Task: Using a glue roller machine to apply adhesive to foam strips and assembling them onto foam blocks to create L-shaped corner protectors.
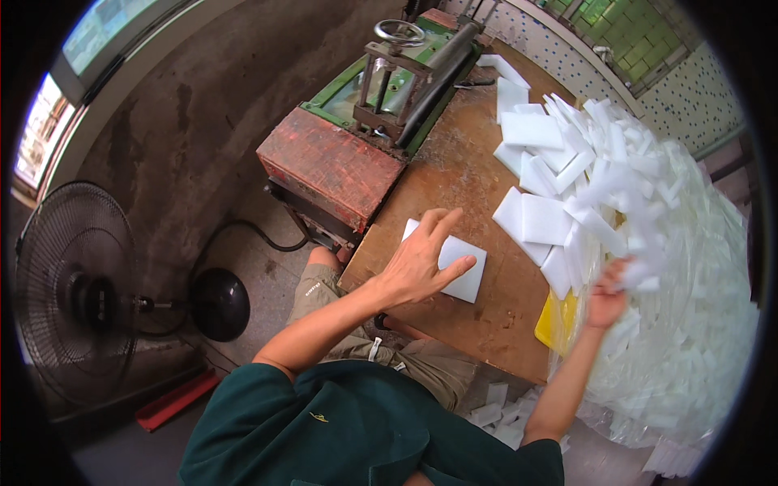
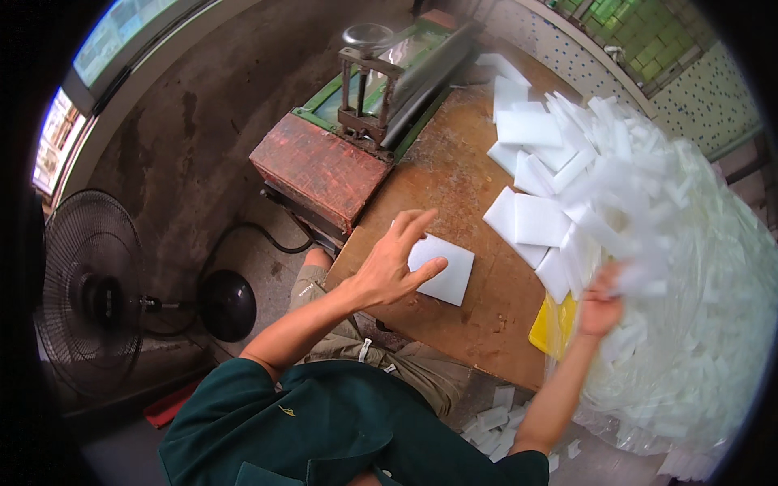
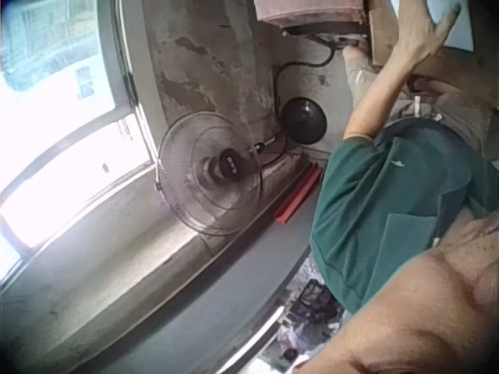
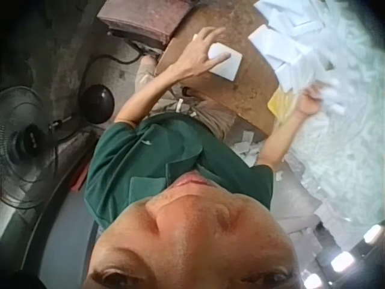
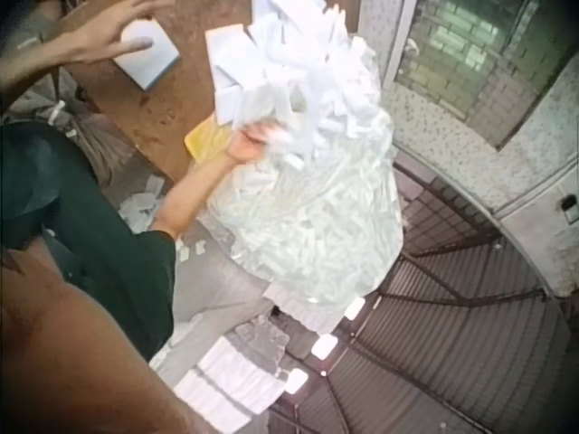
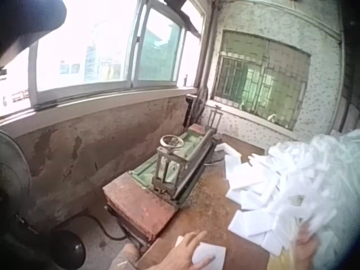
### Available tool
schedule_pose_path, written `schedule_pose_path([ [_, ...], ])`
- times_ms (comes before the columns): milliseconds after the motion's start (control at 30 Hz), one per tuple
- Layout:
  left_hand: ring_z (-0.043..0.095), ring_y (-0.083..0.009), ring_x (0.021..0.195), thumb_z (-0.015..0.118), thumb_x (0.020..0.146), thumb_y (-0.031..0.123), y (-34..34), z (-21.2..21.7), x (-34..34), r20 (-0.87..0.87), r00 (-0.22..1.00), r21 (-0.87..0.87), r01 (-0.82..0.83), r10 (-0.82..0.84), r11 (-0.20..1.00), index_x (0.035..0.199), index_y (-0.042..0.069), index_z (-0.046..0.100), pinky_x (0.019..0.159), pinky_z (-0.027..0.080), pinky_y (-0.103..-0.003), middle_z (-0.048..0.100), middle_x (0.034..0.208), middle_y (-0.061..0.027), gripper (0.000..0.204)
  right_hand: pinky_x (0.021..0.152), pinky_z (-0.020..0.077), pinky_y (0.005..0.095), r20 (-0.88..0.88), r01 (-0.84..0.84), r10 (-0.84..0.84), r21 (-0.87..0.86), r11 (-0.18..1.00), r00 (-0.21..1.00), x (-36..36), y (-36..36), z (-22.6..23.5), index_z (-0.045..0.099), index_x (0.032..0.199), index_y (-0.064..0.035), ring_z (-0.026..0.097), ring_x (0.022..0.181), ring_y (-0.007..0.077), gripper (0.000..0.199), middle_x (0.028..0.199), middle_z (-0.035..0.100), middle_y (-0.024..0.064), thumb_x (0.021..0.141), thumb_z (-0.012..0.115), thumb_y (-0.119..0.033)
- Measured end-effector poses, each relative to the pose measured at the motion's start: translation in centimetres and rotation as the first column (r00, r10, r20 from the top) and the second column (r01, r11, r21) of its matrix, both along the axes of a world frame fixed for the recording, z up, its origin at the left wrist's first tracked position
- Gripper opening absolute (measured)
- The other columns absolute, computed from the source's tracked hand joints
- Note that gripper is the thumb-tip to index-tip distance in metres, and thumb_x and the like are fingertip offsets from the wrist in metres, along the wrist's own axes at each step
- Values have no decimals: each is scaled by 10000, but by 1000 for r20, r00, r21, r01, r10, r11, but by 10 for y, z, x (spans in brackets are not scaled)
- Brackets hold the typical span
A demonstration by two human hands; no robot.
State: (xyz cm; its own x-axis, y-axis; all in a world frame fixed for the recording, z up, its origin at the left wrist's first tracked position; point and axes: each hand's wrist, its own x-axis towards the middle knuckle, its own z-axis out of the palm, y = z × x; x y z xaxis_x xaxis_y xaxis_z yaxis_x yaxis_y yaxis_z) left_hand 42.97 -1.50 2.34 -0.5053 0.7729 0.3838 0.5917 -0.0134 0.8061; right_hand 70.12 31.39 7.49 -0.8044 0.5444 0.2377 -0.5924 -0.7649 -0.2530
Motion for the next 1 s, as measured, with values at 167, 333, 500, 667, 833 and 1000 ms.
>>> schedule_pose_path([
  [167, 612, -331, 889, 695, 901, 177, -7, 18, 11, -56, 961, 78, -266, 270, 961, 1418, 1, 453, 747, 512, -418, 524, 1106, -203, 597, 654, 448, 297, 201, -248, 304, -259, 933, 931, -85, -164, -68, 503, 1365, -60, 510, 832, 191, 376, 1027, 517, 97, 994, 453, -95],
  [333, 616, -349, 867, 688, 893, 123, -41, 14, -16, -207, 890, -25, -421, 407, 907, 1333, 3, 526, 726, 515, -430, 541, 1051, -197, 484, 698, 460, 305, 159, -306, 413, -449, 839, 897, -114, -209, -81, 523, 1378, -27, 517, 860, 202, 372, 1086, 533, 113, 1022, 455, -114],
  [500, 567, -235, 735, 720, 865, 106, -79, 18, -54, -191, 867, -66, -479, 460, 875, 1093, -48, 656, 638, 468, -339, 553, 899, -130, 283, 705, 466, 309, 241, -419, 531, -391, 820, 813, -134, -233, -93, 531, 1375, -39, 551, 903, 220, 365, 1131, 558, 118, 1046, 483, -191],
  [667, 514, -154, 683, 704, 826, 35, -128, 14, -116, -166, 826, -42, -551, 538, 833, 1074, -22, 674, 617, 441, -304, 527, 786, -69, 257, 1043, 447, 515, 208, -331, -603, 939, -98, 770, -146, -226, -67, 515, 1431, -88, 543, 1209, 392, 694, 1361, 517, 195, 824, 815, -240],
  [833, 599, -130, 852, 680, 902, 89, -169, 9, -210, -32, 760, -57, -650, 649, 758, 1205, -27, 647, 767, 501, -290, 639, 951, -63, 326, 1163, 216, 659, 86, -498, -655, 726, -475, 751, -154, -203, -88, 589, 1384, -222, 215, 1469, 484, 661, 1534, 334, 230, 773, 831, -294],
  [1000, 643, -193, 876, 664, 903, 187, -168, 14, -317, -284, 722, -124, -680, 631, 722, 1209, -8, 664, 809, 512, -325, 677, 995, -140, 363, 1164, 231, 646, -11, -456, -661, 716, -529, 750, -173, -200, -98, 622, 1352, -199, 290, 1443, 468, 602, 1514, 374, 233, 790, 812, -300],
])
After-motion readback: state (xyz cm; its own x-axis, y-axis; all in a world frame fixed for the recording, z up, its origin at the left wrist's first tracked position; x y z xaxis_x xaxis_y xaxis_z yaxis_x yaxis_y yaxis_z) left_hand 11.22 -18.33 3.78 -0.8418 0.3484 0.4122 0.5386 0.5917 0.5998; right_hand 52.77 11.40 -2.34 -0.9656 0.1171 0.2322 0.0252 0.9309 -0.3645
